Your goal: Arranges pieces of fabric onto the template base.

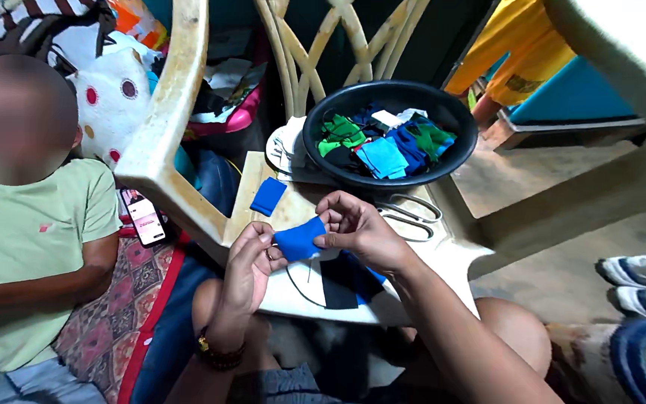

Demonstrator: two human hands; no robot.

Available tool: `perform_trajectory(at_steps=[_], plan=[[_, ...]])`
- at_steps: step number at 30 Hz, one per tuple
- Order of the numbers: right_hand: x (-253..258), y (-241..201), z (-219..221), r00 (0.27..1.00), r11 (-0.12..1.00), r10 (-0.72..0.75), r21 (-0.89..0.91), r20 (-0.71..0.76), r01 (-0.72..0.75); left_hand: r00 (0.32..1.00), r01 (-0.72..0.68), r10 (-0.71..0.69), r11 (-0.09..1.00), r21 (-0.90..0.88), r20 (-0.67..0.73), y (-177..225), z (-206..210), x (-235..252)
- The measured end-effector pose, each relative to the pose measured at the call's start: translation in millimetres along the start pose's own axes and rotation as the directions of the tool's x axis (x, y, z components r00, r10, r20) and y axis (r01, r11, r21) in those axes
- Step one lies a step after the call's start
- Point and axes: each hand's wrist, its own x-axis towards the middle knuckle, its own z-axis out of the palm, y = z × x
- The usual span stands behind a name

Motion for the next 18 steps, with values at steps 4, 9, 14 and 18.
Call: perform_trajectory(at_steps=[4,9,14,18], plan=[[-17.4,12.2,-15.7,0.988,0.971,-0.134,-0.190,0.080,0.147,0.977,-0.209,0.212,0.953,0.218,0.009,-22.5,2.8,-23.3],[-31.2,17.5,-26.3,0.970,0.924,-0.122,-0.332,0.213,0.189,0.964,-0.262,0.258,0.855,0.447,0.072,-41.3,9.1,-53.1],[-34.1,22.0,-31.4,0.967,0.847,-0.061,-0.499,0.248,0.182,0.981,-0.173,0.193,0.815,0.553,0.023,-60.5,18.7,-67.0],[-33.8,25.0,-27.9,0.973,0.776,-0.054,-0.604,0.225,0.183,0.991,-0.077,0.125,0.818,0.571,-0.045,-65.0,23.1,-69.3]])
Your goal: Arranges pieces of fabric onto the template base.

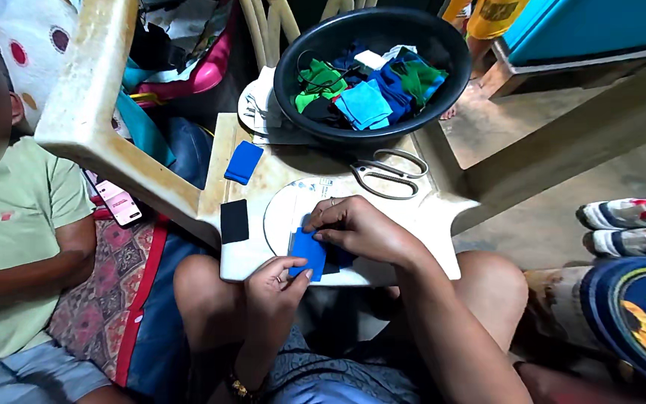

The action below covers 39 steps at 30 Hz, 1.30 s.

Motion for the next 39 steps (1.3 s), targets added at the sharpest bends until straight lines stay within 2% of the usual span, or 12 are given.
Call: perform_trajectory(at_steps=[6,16,24,33,36,39], plan=[[3.2,2.7,5.2,0.998,0.994,-0.055,-0.094,-0.017,0.053,1.000,0.025,-0.025,0.999,0.023,-0.010,0.5,2.2,1.2],[4.2,3.0,5.4,0.999,0.993,-0.042,-0.113,0.006,0.042,0.996,0.086,-0.086,0.996,0.026,-0.009,4.1,2.5,2.5],[5.6,6.6,5.6,0.999,0.991,-0.048,-0.127,0.010,0.049,0.999,0.052,-0.051,0.992,0.111,-0.009,1.0,4.6,2.9],[7.0,12.6,8.5,0.998,0.991,-0.059,-0.118,0.011,0.060,1.000,-0.026,0.028,0.975,0.220,-0.009,-5.6,-1.7,1.9],[7.0,13.8,9.3,0.998,0.992,-0.062,-0.113,0.007,0.062,0.990,-0.115,0.137,0.937,0.331,-0.043,-8.7,-10.9,3.0],[6.8,14.5,9.1,0.998,0.990,-0.068,-0.122,0.008,0.068,0.947,-0.245,0.313,0.848,0.470,-0.070,-14.0,-18.4,6.5]])
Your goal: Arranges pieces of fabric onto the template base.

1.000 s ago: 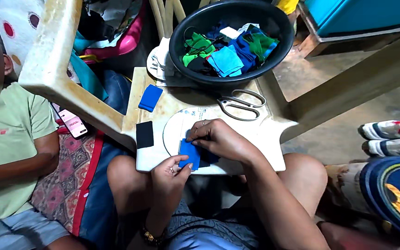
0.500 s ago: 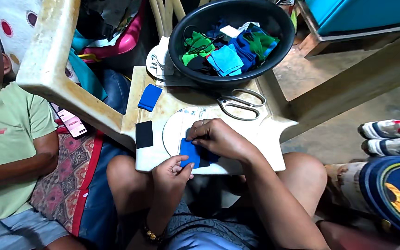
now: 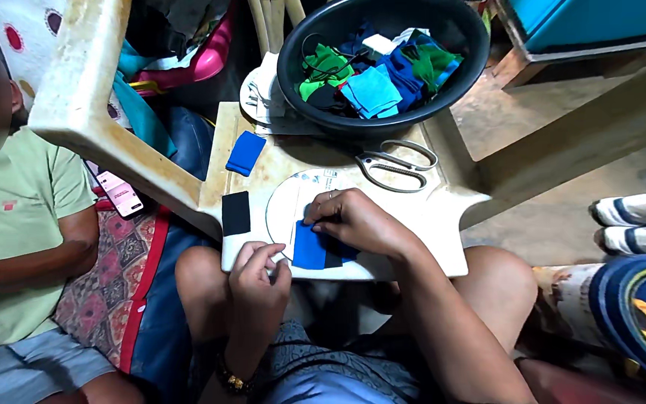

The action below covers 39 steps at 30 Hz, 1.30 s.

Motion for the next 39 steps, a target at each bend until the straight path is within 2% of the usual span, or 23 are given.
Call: perform_trajectory(at_steps=[3,7,28,39], plan=[[-0.1,0.8,0.3,1.000,1.000,-0.008,-0.007,-0.007,0.008,0.996,-0.094,0.093,0.993,0.068,0.008,-6.1,-1.3,1.9],[-0.4,1.2,0.7,1.000,1.000,-0.009,-0.010,-0.017,0.009,0.991,-0.130,0.127,0.989,0.068,0.052,-11.8,3.4,-0.9],[-0.9,-1.8,-1.2,0.999,1.000,0.022,-0.006,-0.025,-0.022,0.982,-0.190,0.186,0.965,0.181,0.041,-14.1,10.4,-8.0],[-1.3,-3.5,-2.4,1.000,1.000,0.021,0.005,-0.015,-0.021,0.988,-0.152,0.153,0.966,0.210,0.010,-12.4,16.6,-9.2]])
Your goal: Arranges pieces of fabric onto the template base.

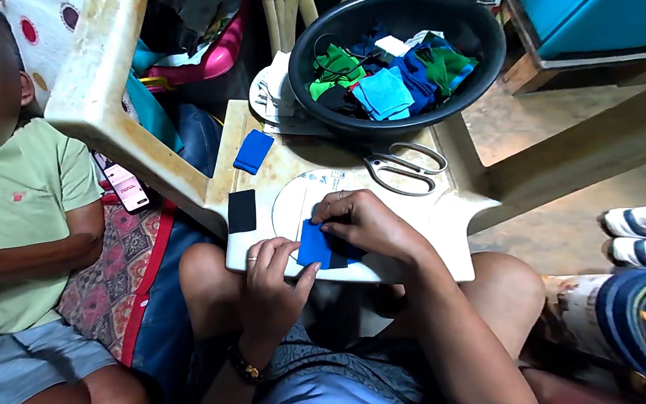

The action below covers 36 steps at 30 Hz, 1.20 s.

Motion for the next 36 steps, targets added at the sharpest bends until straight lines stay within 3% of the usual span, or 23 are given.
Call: perform_trajectory(at_steps=[9,22,29,34,36], plan=[[-0.9,5.1,0.6,1.000,1.000,-0.024,0.008,-0.010,0.025,1.000,-0.018,0.018,1.000,0.024,0.004,-1.2,2.9,-0.3],[0.3,-3.1,-1.3,0.999,0.999,0.049,0.014,0.001,-0.049,0.992,-0.095,0.090,0.994,0.055,0.093,-1.5,2.3,0.9],[-4.2,-7.7,5.3,0.982,0.987,-0.066,-0.154,-0.174,0.039,0.991,-0.088,0.079,0.993,0.084,0.109,0.2,2.0,2.0],[-7.9,-21.0,7.1,0.999,0.998,-0.041,-0.050,0.031,0.042,0.991,-0.090,0.080,0.991,0.101,0.106,0.4,1.7,2.3],[-6.5,-22.7,8.6,0.999,0.997,-0.024,-0.071,0.038,0.027,0.991,-0.088,0.076,0.990,0.112,0.113,0.8,1.3,2.7]])
